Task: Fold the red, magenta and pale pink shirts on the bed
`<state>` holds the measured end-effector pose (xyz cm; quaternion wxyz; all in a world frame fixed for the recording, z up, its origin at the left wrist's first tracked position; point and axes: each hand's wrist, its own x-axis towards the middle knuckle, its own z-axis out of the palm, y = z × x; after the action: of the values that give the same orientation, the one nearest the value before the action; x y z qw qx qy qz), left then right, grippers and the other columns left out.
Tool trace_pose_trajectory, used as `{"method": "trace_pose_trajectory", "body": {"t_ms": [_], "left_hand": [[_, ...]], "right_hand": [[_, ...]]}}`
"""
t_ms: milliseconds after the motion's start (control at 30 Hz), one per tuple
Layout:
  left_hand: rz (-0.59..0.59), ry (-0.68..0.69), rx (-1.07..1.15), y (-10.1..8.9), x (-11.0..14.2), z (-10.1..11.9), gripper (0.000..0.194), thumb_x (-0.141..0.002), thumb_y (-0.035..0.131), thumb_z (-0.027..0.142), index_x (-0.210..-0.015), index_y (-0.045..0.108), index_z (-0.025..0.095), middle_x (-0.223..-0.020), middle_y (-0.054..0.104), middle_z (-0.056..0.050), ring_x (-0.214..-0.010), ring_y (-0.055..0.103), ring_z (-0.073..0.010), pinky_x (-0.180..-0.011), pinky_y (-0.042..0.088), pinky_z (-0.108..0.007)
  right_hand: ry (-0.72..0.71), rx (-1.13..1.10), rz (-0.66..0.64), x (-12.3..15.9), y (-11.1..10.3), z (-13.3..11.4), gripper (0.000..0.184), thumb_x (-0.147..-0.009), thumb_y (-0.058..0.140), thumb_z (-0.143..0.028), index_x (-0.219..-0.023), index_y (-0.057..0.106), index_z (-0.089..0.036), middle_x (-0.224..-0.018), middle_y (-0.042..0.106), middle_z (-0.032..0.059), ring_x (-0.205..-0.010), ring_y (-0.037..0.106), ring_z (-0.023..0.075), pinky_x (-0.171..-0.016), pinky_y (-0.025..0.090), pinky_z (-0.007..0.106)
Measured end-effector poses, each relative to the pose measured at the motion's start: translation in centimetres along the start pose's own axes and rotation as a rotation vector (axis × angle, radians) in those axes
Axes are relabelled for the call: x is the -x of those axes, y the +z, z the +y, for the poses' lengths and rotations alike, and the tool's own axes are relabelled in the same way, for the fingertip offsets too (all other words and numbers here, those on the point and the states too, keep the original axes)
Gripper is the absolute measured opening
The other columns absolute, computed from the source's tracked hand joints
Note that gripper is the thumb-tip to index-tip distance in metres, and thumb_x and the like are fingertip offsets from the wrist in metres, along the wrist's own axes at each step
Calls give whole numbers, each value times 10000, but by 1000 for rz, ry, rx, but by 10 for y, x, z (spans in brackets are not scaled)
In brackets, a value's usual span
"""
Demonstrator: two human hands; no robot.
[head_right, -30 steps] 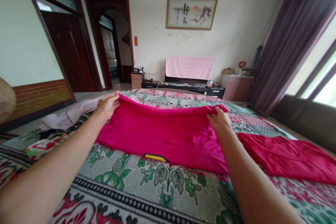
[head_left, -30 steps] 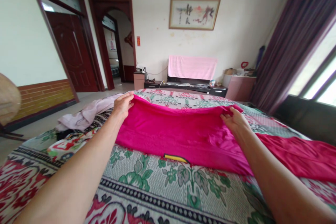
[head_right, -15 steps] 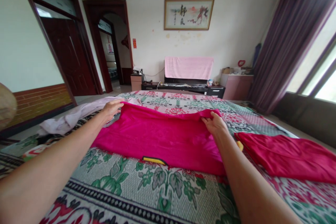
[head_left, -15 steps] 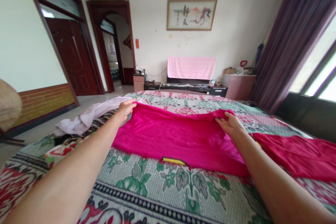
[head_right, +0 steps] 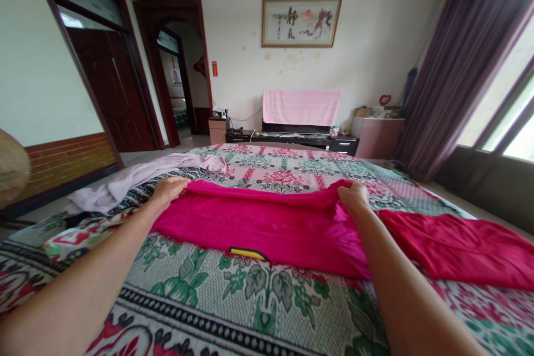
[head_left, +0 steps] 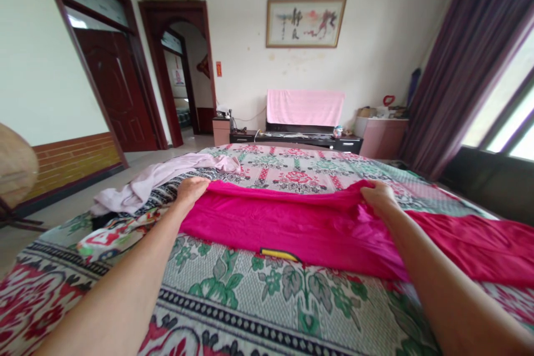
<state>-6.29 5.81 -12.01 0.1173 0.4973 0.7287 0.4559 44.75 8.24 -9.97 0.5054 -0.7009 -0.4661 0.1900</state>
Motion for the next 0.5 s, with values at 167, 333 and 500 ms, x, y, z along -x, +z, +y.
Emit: {"method": "trace_pose_trajectory", "body": {"t_ms": [167, 333, 500], "left_hand": [[-130, 60, -315, -12, -1, 9, 222, -673, 582, 356, -734, 759, 237, -762, 740, -79, -794, 668, -268, -663, 462, -322], [-254, 86, -548, -17, 9, 27, 198, -647, 580, 360, -670, 752, 264, -844, 750, -55, -858, 662, -284, -703, 454, -314], [-105, 87, -637, -19, 14, 38, 285, -724, 526, 381, -776, 769, 242, -928, 747, -103, -913, 662, -313, -721, 461, -333]], "right_hand": [[-76, 306, 52, -14, -11, 10, 218, -546, 590, -73, -719, 666, -179, -427, 507, -7, -559, 584, 203, -603, 475, 342], [-104, 341, 152, -7, -14, 1, 364, -524, 626, -44, -867, 633, -165, -901, 635, 149, -978, 601, 344, -873, 452, 487], [-406, 509, 51, 16, 1, -30, 473, -655, 586, -89, -1119, 620, -177, -1162, 586, 166, -1069, 584, 316, -929, 449, 450]]}}
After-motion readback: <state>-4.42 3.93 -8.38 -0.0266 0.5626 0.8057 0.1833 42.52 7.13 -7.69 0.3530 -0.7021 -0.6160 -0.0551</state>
